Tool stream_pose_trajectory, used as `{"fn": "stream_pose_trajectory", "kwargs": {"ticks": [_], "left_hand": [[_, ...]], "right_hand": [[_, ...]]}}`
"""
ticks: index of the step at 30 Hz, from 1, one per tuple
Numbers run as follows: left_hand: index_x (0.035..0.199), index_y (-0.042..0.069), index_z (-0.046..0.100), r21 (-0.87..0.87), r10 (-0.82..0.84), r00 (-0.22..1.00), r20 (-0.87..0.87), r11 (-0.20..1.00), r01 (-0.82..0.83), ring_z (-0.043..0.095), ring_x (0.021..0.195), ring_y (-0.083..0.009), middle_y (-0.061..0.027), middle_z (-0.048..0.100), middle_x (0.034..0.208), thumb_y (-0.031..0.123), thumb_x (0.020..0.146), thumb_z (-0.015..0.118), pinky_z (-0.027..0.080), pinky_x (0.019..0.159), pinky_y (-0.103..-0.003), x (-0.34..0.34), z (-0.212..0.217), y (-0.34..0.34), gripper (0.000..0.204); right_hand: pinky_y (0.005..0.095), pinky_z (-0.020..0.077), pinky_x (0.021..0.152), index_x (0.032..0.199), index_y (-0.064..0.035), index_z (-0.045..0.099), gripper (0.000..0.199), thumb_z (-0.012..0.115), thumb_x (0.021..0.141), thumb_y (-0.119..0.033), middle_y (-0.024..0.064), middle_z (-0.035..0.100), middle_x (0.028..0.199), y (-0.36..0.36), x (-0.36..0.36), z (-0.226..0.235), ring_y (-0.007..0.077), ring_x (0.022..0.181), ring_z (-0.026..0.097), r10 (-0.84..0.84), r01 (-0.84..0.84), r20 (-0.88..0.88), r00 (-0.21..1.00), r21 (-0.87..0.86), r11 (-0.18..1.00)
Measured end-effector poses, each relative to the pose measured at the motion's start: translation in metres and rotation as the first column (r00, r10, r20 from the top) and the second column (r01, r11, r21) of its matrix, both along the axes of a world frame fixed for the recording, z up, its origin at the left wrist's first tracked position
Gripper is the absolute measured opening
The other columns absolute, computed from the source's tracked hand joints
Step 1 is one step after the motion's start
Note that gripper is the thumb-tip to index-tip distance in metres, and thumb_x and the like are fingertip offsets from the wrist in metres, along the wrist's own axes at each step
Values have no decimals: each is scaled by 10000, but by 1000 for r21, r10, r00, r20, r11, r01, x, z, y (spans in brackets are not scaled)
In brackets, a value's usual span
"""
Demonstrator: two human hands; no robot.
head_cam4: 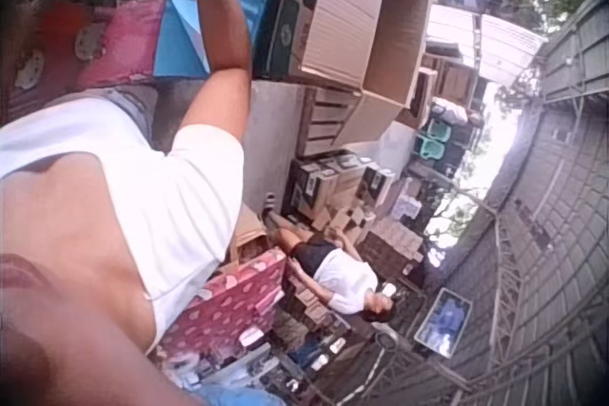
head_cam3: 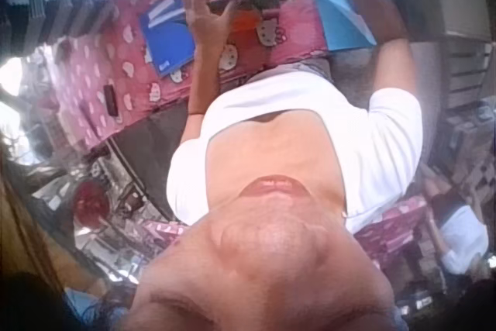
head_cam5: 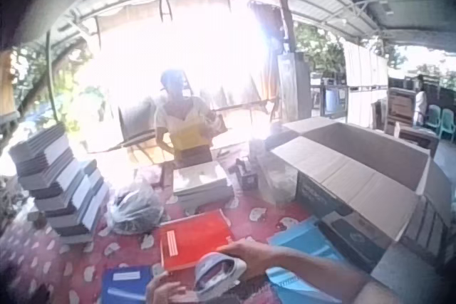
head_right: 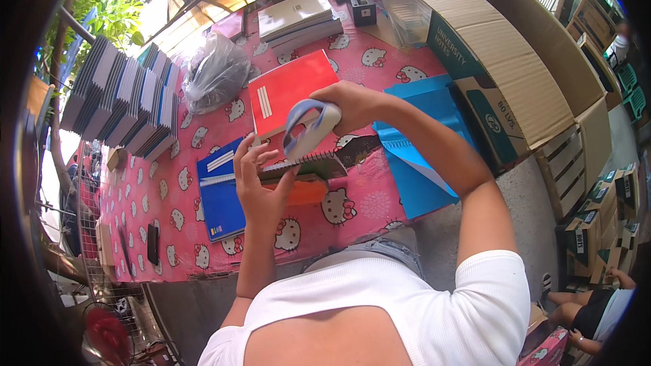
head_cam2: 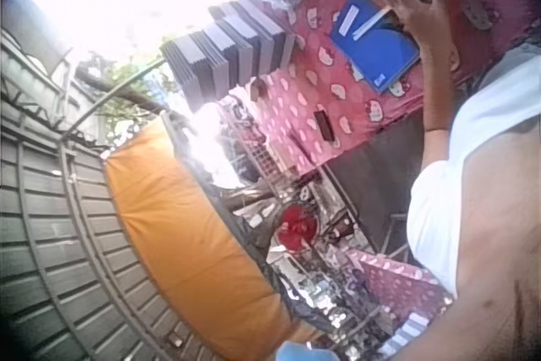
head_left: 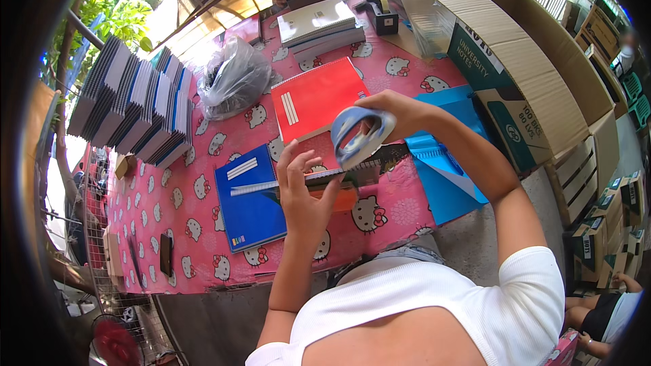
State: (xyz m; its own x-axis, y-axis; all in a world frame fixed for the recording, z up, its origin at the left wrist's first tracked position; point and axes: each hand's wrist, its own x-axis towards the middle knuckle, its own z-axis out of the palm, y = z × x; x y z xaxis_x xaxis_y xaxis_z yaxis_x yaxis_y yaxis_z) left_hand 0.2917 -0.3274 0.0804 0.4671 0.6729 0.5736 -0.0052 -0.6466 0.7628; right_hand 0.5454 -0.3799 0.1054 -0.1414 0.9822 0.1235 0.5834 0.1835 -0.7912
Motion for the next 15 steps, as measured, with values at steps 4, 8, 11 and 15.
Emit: {"fn": "stream_pose_trajectory", "kwargs": {"ticks": [4, 8, 11, 15], "left_hand": [[784, 91, 689, 390, 261, 919, -295, 911, -134, 616, 817, -228, -57, 666, 975, 217, 620, 838, 363, 936, -403, -10, 14, 6, 255], [857, 111, 688, 370, 201, 932, -302, 926, -79, 613, 771, -165, -1, 666, 722, 234, 629, 838, 324, 974, -406, -14, 9, 14, 299], [926, 110, 667, 266, 187, 948, -257, 957, -117, 613, 746, -168, -4, 666, 725, 231, 631, 837, 312, 989, -402, -16, 8, 12, 361], [959, 101, 634, 258, 193, 944, -266, 958, -123, 606, 760, -188, -33, 658, 809, 203, 624, 837, 374, 925, -371, -15, 10, 13, 404]], "right_hand": [[339, 517, 731, 1050, -50, 614, 504, 736, 563, -6, 90, 679, 903, -3, -11, -17, 210, 843, 660, 47, -70, -380, 924, -45, 997], [338, 509, 737, 1044, -44, 618, 483, 718, 573, -11, 116, 677, 883, 13, -15, -21, 204, 815, 652, -126, 130, 122, 985, -23, 991], [324, 507, 716, 1034, -31, 622, 470, 715, 573, -34, 109, 680, 875, 3, -32, -19, 182, 790, 643, -8, 13, -172, 985, 28, 1000], [314, 505, 730, 1041, -19, 620, 477, 708, 573, -32, 97, 673, 866, 19, -11, -39, 148, 783, 616, -166, 161, 276, 947, 42, 986]]}}
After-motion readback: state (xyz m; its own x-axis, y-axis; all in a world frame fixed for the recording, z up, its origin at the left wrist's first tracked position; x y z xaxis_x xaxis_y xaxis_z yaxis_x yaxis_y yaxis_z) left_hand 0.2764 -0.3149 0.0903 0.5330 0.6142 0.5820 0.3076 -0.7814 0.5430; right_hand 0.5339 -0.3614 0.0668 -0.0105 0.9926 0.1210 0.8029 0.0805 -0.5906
